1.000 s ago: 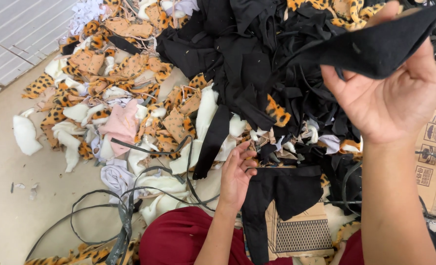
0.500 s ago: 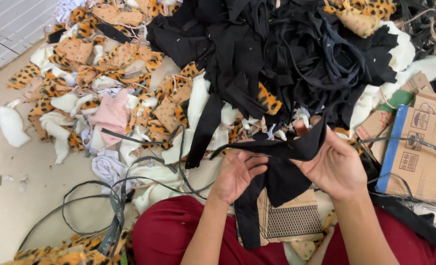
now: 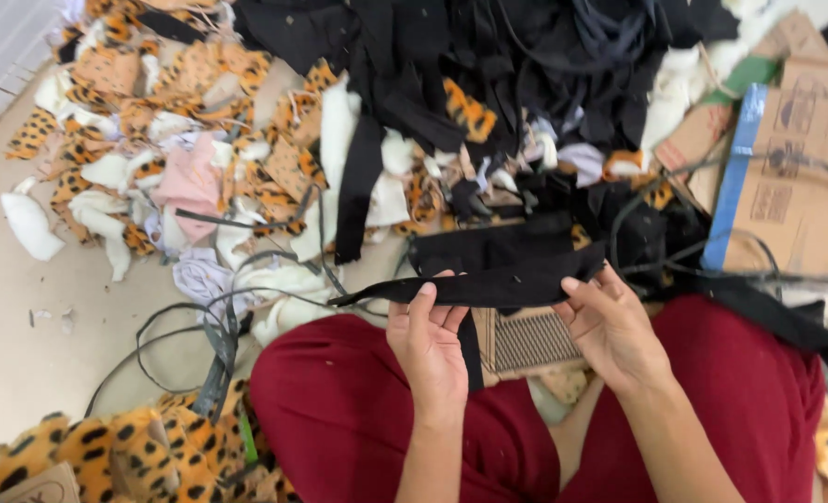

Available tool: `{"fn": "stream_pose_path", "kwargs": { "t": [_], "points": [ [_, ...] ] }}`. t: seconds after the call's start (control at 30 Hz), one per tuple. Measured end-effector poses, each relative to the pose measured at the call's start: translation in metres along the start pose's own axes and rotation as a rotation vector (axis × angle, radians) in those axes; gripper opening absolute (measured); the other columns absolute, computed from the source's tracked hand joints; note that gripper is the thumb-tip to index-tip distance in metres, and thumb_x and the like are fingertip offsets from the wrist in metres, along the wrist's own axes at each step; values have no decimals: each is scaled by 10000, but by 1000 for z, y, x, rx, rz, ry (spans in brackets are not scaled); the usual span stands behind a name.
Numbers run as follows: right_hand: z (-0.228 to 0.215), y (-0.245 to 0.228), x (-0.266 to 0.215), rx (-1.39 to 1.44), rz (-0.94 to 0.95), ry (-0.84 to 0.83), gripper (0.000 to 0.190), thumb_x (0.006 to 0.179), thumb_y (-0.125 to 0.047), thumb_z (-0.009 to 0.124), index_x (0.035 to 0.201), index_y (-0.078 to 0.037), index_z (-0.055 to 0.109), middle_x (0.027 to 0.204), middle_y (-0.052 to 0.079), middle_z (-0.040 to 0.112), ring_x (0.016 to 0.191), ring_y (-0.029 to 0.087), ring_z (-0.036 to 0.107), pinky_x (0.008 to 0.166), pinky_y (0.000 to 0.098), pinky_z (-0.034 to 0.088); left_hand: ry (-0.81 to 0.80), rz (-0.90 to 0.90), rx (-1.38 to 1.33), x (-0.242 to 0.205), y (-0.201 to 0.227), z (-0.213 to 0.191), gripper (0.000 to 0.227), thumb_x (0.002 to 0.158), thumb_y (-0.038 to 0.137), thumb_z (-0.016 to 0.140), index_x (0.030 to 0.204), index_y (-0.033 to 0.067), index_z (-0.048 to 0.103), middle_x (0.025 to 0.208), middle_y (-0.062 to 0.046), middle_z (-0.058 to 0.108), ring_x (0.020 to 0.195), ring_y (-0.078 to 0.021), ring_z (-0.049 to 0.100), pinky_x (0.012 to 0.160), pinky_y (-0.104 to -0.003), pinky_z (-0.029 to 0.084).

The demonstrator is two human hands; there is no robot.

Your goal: The person sits on the floor and wraps a small cardboard box with black fabric, securing it with a black strap. They then pick up another box and wrap it with black fabric as well.

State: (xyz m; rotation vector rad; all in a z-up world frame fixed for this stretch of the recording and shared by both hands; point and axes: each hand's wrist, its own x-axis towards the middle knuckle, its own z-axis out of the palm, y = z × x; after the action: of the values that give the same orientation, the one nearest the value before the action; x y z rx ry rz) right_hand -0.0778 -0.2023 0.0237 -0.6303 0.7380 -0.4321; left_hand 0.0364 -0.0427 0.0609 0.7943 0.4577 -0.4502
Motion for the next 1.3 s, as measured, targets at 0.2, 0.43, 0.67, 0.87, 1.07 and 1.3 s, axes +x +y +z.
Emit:
{"fn": "stream_pose_path", "kwargs": {
  "t": [0.2,0.43,0.67,0.87,1.07,1.3],
  "points": [
    [2,-33,-38,-2,42,55,246,935,25,585,1139,-104,632,998,32,720,809,117,684,754,270,596,193,-3,14,-35,-12,6,177,914,152,691,1036,45,618,1023,-197,749,857,-290,738,719,-362,625],
    [-22,-45,-41,12,65,39,120,974,-42,615,1045,-130,656,898,17,741,670,108,678,672,285,603,153,-294,-109,-28,-30,-25,256,998,236,625,1175,60,684,1037,-86,711,995,-176,676,894,-375,582],
    [-31,-44,-38,-66,98,47,129,983,-109,611,1084,-176,656,968,-7,731,759,121,677,651,241,556,-29,-400,-76,-35,-59,-53,176,989,78,626,1159,78,673,906,-73,649,860,-141,639,777,-309,565],
    [-43,-46,-32,-76,79,119,100,982,-124,616,1045,-199,636,981,-26,712,812,125,661,717,267,552,-202,-499,452,-85,-33,-13,521,938,104,609,1447,17,534,1335,-172,620,1152,-237,598,976,-351,518],
    [-58,-48,-29,-217,41,174,117,981,-95,628,985,-211,620,977,-18,698,849,103,629,737,244,486,-247,-401,679,-93,-62,-42,355,895,51,701,1247,8,718,1003,-113,707,818,-126,666,864,-244,573],
    [-70,-39,-22,-687,15,140,127,963,-33,642,1086,-46,672,956,93,721,834,197,683,715,348,584,-226,85,1160,-58,-57,-70,248,875,243,747,1022,48,791,1477,-113,505,1387,-292,494,1147,-417,395]
  ]
}}
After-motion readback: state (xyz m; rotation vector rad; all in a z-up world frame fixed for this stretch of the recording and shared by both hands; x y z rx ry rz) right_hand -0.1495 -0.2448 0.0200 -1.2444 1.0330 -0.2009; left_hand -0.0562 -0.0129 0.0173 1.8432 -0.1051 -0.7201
